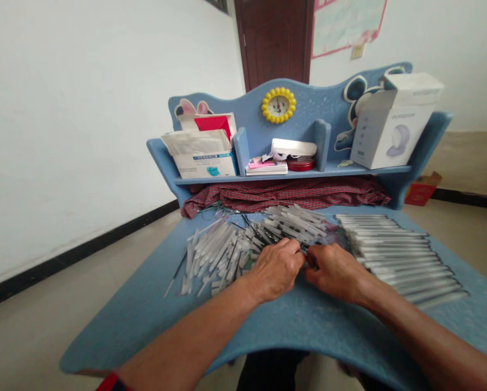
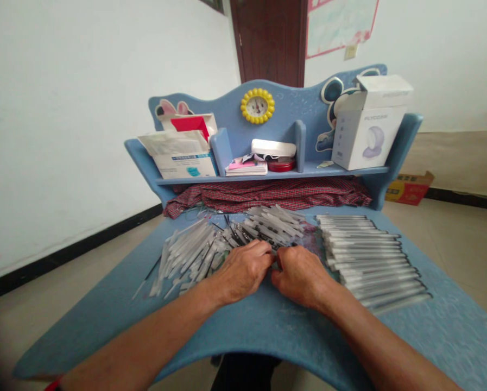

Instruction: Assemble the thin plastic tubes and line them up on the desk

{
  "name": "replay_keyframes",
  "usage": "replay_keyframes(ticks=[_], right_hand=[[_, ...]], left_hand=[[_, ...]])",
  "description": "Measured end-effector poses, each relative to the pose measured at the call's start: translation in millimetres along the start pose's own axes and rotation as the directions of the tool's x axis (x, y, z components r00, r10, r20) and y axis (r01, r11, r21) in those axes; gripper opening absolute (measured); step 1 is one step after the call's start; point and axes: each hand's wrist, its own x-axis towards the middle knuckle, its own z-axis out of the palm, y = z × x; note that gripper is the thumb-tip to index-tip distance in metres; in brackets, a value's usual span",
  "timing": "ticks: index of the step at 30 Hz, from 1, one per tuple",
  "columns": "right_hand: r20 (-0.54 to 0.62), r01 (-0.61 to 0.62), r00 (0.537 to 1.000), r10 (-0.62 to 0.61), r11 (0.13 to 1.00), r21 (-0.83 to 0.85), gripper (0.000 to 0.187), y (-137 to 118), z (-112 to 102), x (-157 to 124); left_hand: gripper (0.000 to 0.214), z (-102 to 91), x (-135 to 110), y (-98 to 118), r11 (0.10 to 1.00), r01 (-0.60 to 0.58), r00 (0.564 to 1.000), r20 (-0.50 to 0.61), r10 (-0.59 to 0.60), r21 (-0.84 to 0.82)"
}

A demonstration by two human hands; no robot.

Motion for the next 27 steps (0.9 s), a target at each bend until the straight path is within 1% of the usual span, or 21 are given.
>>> replay_keyframes(ticks=[3, 5, 6, 7, 9, 11, 12, 14, 16, 17, 20, 23, 25, 27], right_hand=[[-0.062, 0.012, 0.998, -0.006, 0.995, 0.098, 0.011, 2, 0, 0], [-0.076, 0.039, 0.997, -0.022, 0.971, 0.236, 0.017, 4, -3, 0], [-0.063, 0.053, 0.997, -0.034, 0.942, 0.330, 0.021, 5, -5, 0], [-0.038, 0.062, 0.998, -0.050, 0.899, 0.434, 0.025, 6, -8, 0], [0.022, 0.056, 0.996, -0.089, 0.781, 0.622, 0.031, 7, -12, 0], [0.041, 0.045, 0.993, -0.110, 0.680, 0.732, 0.036, 8, -13, 1], [0.031, 0.046, 0.994, -0.105, 0.654, 0.755, 0.035, 9, -12, 1], [-0.038, 0.082, 0.996, -0.080, 0.660, 0.747, 0.029, 10, -7, 3], [-0.132, 0.152, 0.988, -0.083, 0.706, 0.692, 0.025, 9, 0, 4], [-0.169, 0.188, 0.981, -0.100, 0.729, 0.659, 0.026, 8, 3, 4], [-0.225, 0.261, 0.962, -0.155, 0.770, 0.582, 0.027, 3, 8, 3], [-0.259, 0.287, 0.951, -0.171, 0.804, 0.521, 0.022, -3, 5, 0], [-0.281, 0.309, 0.940, -0.191, 0.827, 0.470, 0.022, -4, 2, -2], [-0.314, 0.347, 0.921, -0.230, 0.852, 0.393, 0.022, -3, 1, -3]], left_hand=[[0.020, 3.2, 1, -4, 0.999, -0.043, 0.998, -0.049, 0.044, 0.008], [0.021, 3.9, 1, -8, 0.998, -0.060, 0.991, -0.116, 0.060, 0.001], [0.021, 3.8, 0, -9, 0.998, -0.062, 0.985, -0.162, 0.059, -0.011], [0.022, 3.4, 0, -11, 0.998, -0.062, 0.975, -0.217, 0.054, -0.029], [0.022, 1.6, -2, -15, 0.995, -0.060, 0.945, -0.326, 0.033, -0.075], [0.020, -1.7, -3, -18, 0.991, -0.058, 0.906, -0.422, 0.002, -0.121], [0.018, -4.0, -4, -19, 0.988, -0.058, 0.886, -0.464, -0.015, -0.143], [0.015, -9.5, -6, -19, 0.981, -0.057, 0.846, -0.530, -0.051, -0.185], [0.015, -15.3, -8, -16, 0.973, -0.057, 0.817, -0.571, -0.083, -0.224], [0.015, -18.0, -9, -14, 0.969, -0.060, 0.809, -0.581, -0.094, -0.240], [0.016, -24.0, -11, -5, 0.956, -0.088, 0.799, -0.593, -0.099, -0.279], [0.017, -26.6, -12, 2, 0.942, -0.120, 0.805, -0.586, -0.093, -0.314], [0.016, -27.4, -13, 4, 0.930, -0.124, 0.808, -0.579, -0.107, -0.346], [0.016, -28.1, -13, 5, 0.917, -0.120, 0.810, -0.572, -0.132, -0.381]])
